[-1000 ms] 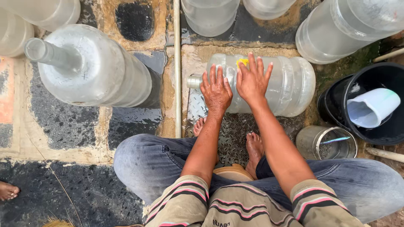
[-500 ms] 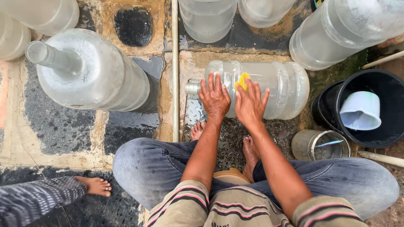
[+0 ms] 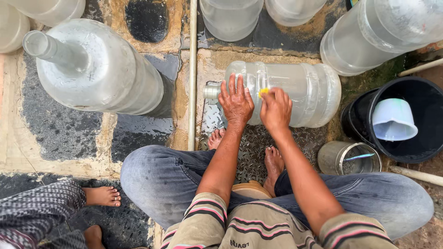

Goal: The person scrubs the exterior of large plastic water jugs using a yellow sponge and water from a nearby bucket. They handle the jugs one at a time, rotating them to clean different sides before rinsing and placing them aside.

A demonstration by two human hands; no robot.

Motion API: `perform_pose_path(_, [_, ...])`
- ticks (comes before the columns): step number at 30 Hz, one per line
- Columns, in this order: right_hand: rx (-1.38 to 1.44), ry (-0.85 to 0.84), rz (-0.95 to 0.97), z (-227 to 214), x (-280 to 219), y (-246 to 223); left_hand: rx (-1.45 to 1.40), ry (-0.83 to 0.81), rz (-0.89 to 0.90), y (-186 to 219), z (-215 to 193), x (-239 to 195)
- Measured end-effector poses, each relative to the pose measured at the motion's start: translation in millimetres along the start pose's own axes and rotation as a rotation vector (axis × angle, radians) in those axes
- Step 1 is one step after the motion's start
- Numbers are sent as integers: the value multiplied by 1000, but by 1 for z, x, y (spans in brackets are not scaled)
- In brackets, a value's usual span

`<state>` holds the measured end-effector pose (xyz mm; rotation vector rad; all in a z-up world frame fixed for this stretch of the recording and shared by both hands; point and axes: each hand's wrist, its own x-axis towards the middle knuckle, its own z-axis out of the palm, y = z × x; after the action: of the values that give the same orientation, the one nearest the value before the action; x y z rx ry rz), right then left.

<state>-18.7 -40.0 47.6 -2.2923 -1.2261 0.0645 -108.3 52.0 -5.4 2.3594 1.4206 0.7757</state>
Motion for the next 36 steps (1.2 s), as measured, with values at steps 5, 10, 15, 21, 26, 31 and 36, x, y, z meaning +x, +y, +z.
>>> perform_pose_path(5, [153, 79, 59, 5, 22, 7, -4, 3, 10, 1, -3, -1])
perform_pose_path(10, [187, 72, 94, 15, 56, 9, 6, -3, -9, 2, -5, 3])
perform_pose_path(15, [121, 66, 51, 22, 58, 15, -8, 21, -6, 4, -7, 1])
perform_pose_path(21, [90, 82, 51, 32, 89, 27, 14, -7, -18, 4, -3, 1])
perform_pose_path(26, [186, -36, 313, 21, 61, 16, 10, 0, 8, 0, -2, -7])
perform_pose_path(31, [147, 53, 215, 31, 105, 20, -6, -10, 3, 2, -7, -6])
perform_pose_path(36, [168, 108, 64, 17, -3, 12, 4, -9, -11, 3, -5, -1])
